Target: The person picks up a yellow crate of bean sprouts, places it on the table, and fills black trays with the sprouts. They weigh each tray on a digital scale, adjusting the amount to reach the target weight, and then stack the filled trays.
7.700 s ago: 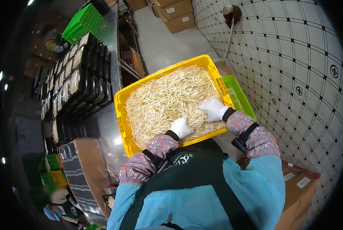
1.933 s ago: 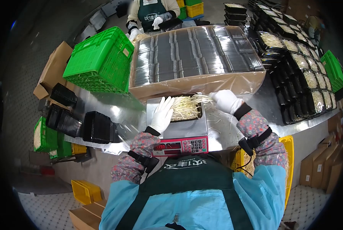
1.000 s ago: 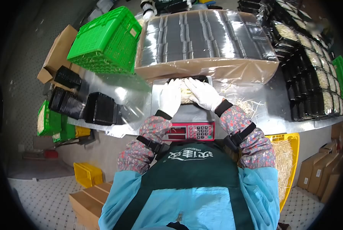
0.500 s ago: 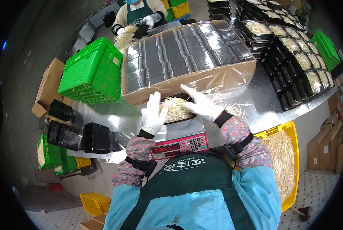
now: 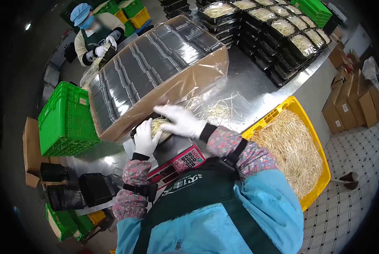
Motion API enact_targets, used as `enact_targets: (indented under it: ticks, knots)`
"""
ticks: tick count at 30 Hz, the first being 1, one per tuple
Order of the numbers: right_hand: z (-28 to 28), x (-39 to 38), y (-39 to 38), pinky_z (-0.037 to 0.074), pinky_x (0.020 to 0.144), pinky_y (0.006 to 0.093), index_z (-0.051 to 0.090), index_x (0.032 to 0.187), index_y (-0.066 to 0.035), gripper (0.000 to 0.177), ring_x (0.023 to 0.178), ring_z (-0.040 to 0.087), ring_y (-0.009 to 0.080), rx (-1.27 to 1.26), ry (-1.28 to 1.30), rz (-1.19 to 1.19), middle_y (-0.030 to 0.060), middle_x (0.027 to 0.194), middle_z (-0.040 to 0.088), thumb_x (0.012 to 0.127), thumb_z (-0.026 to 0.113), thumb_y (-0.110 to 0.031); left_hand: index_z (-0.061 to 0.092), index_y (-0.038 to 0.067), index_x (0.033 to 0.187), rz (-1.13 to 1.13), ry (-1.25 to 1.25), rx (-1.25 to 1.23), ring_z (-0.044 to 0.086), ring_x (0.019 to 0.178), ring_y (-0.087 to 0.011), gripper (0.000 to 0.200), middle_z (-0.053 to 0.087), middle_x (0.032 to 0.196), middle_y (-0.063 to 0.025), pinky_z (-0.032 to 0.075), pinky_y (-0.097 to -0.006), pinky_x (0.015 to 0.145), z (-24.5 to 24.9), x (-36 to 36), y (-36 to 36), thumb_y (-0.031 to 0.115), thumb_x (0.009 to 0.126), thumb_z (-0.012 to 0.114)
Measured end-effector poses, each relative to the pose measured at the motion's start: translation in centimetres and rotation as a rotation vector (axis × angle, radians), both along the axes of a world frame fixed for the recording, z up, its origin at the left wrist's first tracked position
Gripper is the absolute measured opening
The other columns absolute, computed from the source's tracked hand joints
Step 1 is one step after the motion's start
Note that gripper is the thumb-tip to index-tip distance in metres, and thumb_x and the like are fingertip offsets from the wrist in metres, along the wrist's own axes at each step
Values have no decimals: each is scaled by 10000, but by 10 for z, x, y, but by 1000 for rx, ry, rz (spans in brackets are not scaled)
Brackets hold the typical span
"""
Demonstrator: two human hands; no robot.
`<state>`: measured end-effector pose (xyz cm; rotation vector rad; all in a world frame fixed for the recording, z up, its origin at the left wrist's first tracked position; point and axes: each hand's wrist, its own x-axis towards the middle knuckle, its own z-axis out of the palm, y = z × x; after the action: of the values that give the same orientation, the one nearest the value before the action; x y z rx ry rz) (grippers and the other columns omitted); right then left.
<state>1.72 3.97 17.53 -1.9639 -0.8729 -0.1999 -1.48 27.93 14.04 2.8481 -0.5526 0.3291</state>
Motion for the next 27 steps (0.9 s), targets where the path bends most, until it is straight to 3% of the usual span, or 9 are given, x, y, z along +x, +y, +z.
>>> enact_targets:
  ticks: [2, 7, 8, 11, 12, 15, 16, 22, 27]
  knots:
    - [-28, 23, -65, 431, 1017, 392, 490, 1366, -54, 645, 1178, 554, 333, -44, 167, -272, 186, 1289, 583, 821, 696, -331, 465, 20, 1360, 14, 3, 1, 499, 1128, -342, 752, 528, 1277, -142, 444, -486, 890, 3, -5, 0, 455, 794, 698]
    - [-114, 27, -146, 359, 1067, 531, 265, 1511, -183, 1041, 1404, 284, 381, -1024, 489, -372, 135, 1539, 314, 658, 832, -373, 460, 17, 1369, 45, 34, -12, 492, 1152, -340, 820, 526, 1280, -151, 432, -482, 919, 9, -7, -6, 510, 768, 719]
    - [-139, 19, -148, 339, 1082, 548, 473, 1410, -163, 824, 1393, 313, 398, -931, 355, -395, 173, 1498, 377, 684, 810, -361, 457, 15, 1371, 50, 40, -9, 491, 1154, -339, 833, 526, 1279, -153, 430, -482, 922, 8, -6, -7, 515, 761, 724]
    - [-159, 29, -153, 329, 1087, 545, 672, 1181, -126, 485, 1415, 288, 359, -715, 386, -383, 138, 1480, 419, 740, 767, -304, 451, 9, 1377, 60, 57, -4, 493, 1154, -338, 866, 531, 1275, -158, 425, -481, 932, 11, -9, -9, 525, 743, 738]
    - [-160, 26, -155, 404, 1027, 500, 733, 1003, -70, 292, 1312, 452, 331, -643, 279, -443, 136, 1334, 570, 793, 730, -273, 450, 8, 1377, 53, 60, -11, 496, 1151, -339, 872, 534, 1273, -160, 423, -481, 936, 13, -10, -9, 525, 738, 742]
    - [-131, 38, -155, 482, 922, 437, 705, 1051, -44, 346, 1088, 620, 330, -471, 516, -484, 167, 1127, 671, 802, 741, -282, 444, -8, 1381, 42, 73, -134, 483, 1206, -363, 847, 528, 1308, -196, 396, -467, 1005, 27, -14, -6, 467, 751, 751]
    - [-124, 38, -154, 513, 822, 390, 691, 1060, -33, 326, 894, 679, 329, -398, 424, -494, 179, 948, 701, 828, 734, -257, 443, -11, 1382, 49, 46, -194, 477, 1222, -368, 829, 522, 1320, -205, 388, -461, 1024, 29, -17, 0, 444, 761, 749]
    - [-15, 43, -90, 502, 754, 407, 668, 983, -54, 253, 869, 659, 349, -203, 247, -222, 175, 902, 680, 864, 687, -276, 399, -64, 1408, 151, 117, -563, 421, 1325, -357, 534, 446, 1420, -246, 320, -404, 1115, 12, -36, 30, 144, 930, 517]
    - [38, 36, 13, 520, 739, 414, 667, 998, -95, 230, 845, 660, 315, -186, -28, 42, 131, 900, 670, 876, 652, -289, 134, -9, 1519, 148, 16, -1051, 251, 1443, -301, 639, 239, 1558, -198, 190, -394, 1178, 1, -41, 25, 285, 1015, 394]
